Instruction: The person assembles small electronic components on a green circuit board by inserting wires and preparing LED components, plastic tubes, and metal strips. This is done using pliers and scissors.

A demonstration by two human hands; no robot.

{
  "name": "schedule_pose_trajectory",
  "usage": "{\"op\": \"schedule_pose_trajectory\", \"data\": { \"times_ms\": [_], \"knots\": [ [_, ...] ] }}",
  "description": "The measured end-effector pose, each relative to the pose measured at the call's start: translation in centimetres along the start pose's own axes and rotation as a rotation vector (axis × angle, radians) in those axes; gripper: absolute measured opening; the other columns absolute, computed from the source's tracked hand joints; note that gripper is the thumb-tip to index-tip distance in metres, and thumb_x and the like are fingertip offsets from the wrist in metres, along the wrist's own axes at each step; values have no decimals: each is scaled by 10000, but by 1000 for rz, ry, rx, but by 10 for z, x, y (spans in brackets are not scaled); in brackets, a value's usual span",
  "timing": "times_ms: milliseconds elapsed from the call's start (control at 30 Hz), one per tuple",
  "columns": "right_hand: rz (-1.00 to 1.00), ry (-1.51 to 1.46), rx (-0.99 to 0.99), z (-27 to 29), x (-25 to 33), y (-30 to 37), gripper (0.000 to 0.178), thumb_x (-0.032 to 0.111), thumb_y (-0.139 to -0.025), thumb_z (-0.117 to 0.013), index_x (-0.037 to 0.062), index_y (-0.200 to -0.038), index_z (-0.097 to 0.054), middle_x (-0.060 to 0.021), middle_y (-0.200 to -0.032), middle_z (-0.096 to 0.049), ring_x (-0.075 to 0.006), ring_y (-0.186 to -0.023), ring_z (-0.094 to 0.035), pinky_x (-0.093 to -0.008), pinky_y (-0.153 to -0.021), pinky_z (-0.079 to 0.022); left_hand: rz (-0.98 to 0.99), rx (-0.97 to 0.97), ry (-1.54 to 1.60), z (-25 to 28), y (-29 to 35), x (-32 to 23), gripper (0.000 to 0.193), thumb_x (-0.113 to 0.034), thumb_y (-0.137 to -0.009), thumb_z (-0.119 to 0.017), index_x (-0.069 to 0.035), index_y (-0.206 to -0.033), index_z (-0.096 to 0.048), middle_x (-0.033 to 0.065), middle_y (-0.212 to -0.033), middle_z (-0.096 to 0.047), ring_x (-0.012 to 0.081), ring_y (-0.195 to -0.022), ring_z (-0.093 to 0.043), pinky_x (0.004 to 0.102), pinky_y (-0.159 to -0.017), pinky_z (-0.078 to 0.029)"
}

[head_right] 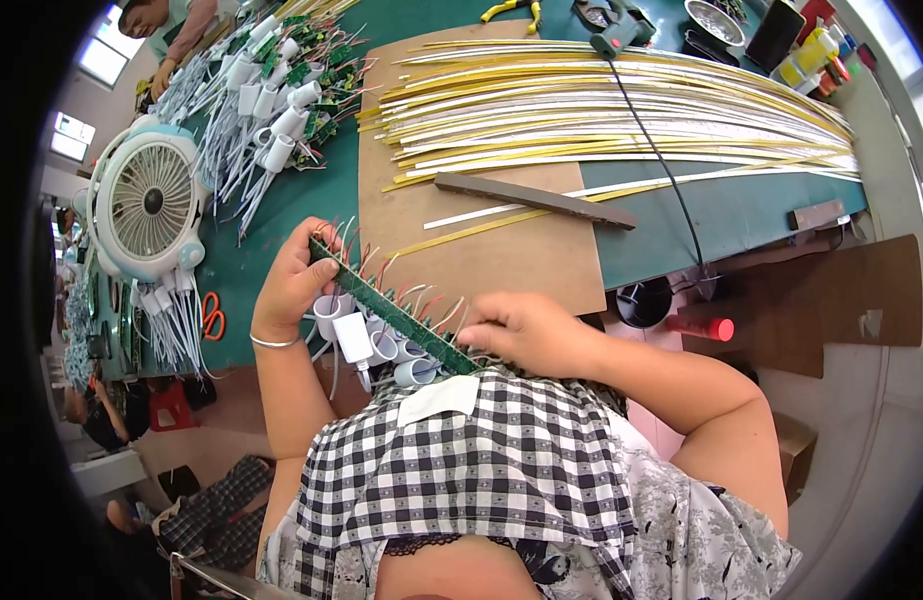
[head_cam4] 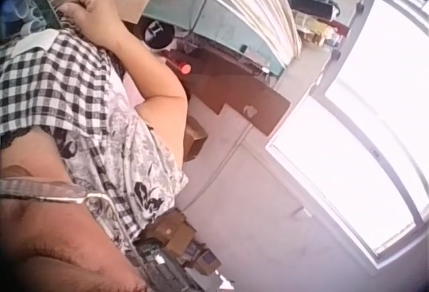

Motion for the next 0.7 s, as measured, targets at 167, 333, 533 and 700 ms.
{"op": "schedule_pose_trajectory", "data": {
  "times_ms": [167,333,533,700],
  "knots": [
    [585,-710,-23,69,22,33,196,157,-921,-540,1,-1040,-522,-73,-810,-600,-169,-765,-591,-308,-699,-497,-212,-142,157,9,17,1,272,-99,-811,-646,-45,-1022,-482,32,-887,-527,56,-614,-461,175,-516,-394],
    [167,-534,65,18,-12,7,610,308,-893,-586,0,-1360,-342,-137,-1280,-473,-214,-1092,-525,-361,-973,-411,-335,-296,132,31,26,-3,316,-182,-798,-708,-57,-981,-482,22,-840,-539,51,-608,-463,159,-495,-395],
    [-44,-400,117,-2,7,-29,434,257,-923,-549,12,-1275,-479,-75,-1036,-612,-130,-887,-569,-280,-791,-480,-366,-402,157,42,36,-19,284,-146,-810,-688,-57,-978,-478,26,-886,-516,68,-681,-488,163,-500,-413],
    [70,-167,14,20,23,-43,185,132,-911,-554,23,-1055,-596,-32,-892,-621,-71,-688,-538,-219,-594,-465,-281,-316,105,44,24,-27,280,-108,-827,-659,-48,-1035,-482,28,-939,-497,76,-679,-479,195,-548,-426]
  ]
}}
Point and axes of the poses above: each hand's wrist, its own y-axis away from the middle knuckle, its own z-axis out of the back of the hand, x = y × z, the point moved 5 cm from there along -y, towards the middle knuckle
